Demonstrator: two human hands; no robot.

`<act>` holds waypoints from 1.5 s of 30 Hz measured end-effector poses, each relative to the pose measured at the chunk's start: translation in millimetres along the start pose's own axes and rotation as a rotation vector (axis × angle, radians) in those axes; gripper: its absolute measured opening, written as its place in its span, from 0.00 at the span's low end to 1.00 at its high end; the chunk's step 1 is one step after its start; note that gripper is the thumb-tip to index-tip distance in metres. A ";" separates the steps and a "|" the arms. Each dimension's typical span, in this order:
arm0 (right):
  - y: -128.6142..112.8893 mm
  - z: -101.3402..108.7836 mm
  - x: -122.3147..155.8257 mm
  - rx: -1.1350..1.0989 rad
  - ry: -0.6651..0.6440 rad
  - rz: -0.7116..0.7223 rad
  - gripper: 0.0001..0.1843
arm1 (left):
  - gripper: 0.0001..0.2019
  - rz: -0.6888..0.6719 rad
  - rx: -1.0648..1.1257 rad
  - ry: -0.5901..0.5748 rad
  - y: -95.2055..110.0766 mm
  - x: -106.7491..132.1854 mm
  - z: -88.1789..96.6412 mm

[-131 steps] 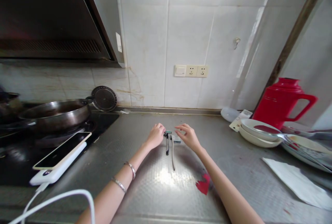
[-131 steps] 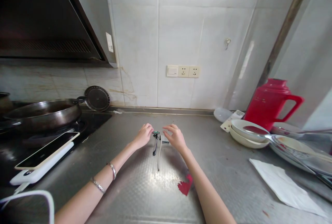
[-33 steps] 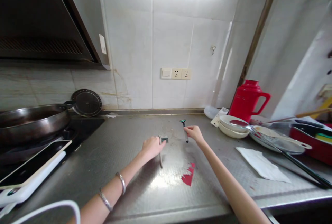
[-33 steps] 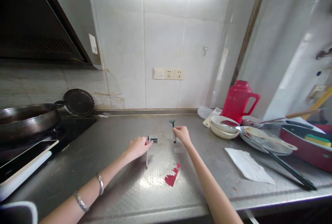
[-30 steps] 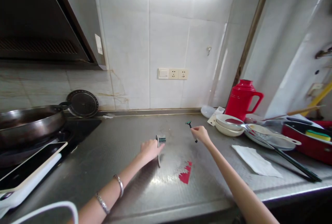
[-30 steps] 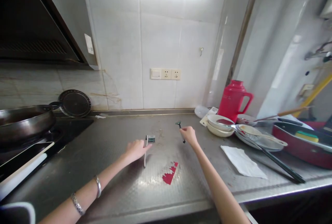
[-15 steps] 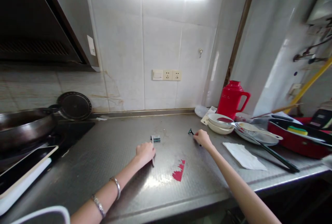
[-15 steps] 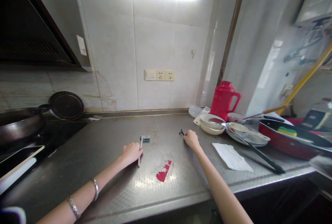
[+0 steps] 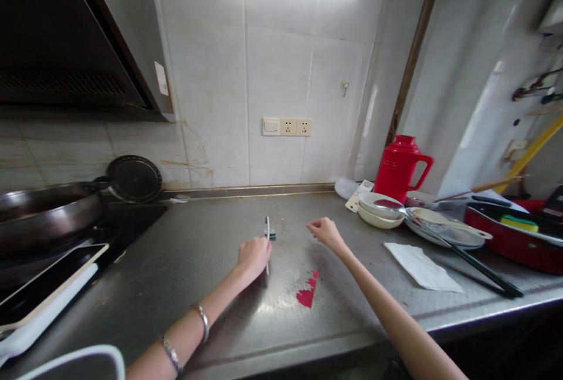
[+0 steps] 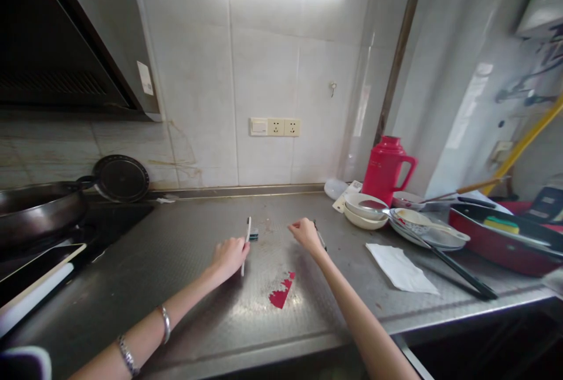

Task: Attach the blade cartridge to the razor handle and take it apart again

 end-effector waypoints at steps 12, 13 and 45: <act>-70.4 -43.2 25.4 -0.582 -0.208 -0.121 0.17 | 0.18 -0.058 0.067 0.049 34.2 5.8 5.0; -69.9 -44.0 24.6 -0.577 -0.198 -0.115 0.16 | 0.18 -0.056 0.075 0.050 35.0 6.2 5.5; 101.8 54.9 -56.3 0.303 -0.113 -0.117 0.04 | 0.25 -0.241 0.493 0.017 -46.3 -75.9 -45.8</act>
Point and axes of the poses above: each hand's wrist, its own x-axis away from the middle knuckle, its own z-axis out of the back of the hand, y = z × x, the point moved 1 cm from there along -x, towards the middle knuckle
